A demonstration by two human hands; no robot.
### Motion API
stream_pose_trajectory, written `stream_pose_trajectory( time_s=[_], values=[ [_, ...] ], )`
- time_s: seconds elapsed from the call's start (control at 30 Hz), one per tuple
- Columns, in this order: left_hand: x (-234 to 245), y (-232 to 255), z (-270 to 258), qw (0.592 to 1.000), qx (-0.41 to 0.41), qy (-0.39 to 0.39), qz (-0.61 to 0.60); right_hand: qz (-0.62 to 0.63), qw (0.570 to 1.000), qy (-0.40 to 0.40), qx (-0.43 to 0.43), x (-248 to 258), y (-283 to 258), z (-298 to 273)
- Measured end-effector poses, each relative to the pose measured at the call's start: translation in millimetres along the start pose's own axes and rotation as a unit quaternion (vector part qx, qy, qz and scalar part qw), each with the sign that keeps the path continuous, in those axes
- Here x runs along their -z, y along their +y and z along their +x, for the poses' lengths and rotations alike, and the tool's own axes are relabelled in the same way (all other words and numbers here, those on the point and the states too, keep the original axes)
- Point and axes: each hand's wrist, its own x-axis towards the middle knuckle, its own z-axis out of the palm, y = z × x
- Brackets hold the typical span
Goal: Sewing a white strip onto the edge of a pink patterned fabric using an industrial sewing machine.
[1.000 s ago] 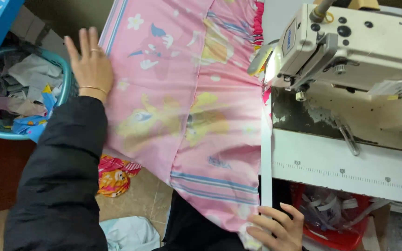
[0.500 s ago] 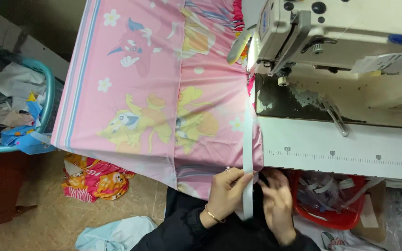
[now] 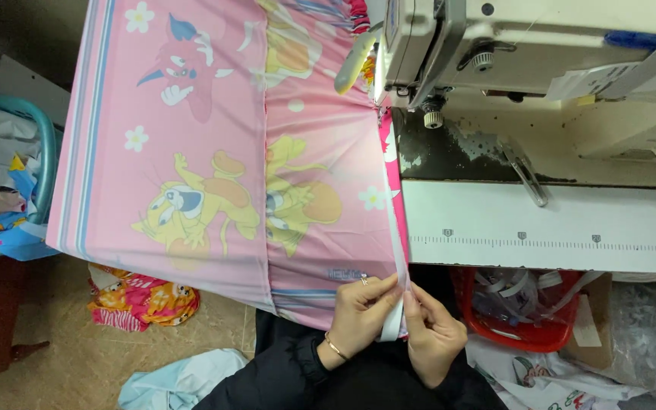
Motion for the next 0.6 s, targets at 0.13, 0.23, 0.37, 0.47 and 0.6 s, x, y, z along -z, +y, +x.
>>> stream_pose_trajectory(
  time_s=[0.13,0.23,0.37,0.47,0.6],
  values=[
    [3,-8,-6,0.999,-0.01,-0.03,-0.008,-0.08,0.991,-0.003,0.105,-1,-10,5],
    [8,-9,-7,0.998,-0.022,-0.065,-0.003,-0.11,0.98,-0.039,0.16,1,-15,12],
    [17,-19,-11,0.99,0.046,-0.132,-0.032,-0.116,0.965,-0.136,0.191,9,-20,25],
    [20,-26,-15,0.988,0.048,-0.138,-0.041,-0.145,0.943,-0.208,0.217,14,-30,39],
    [29,-1,-15,0.992,-0.037,-0.115,0.022,-0.255,0.854,-0.285,0.353,26,-39,59]
  ],
)
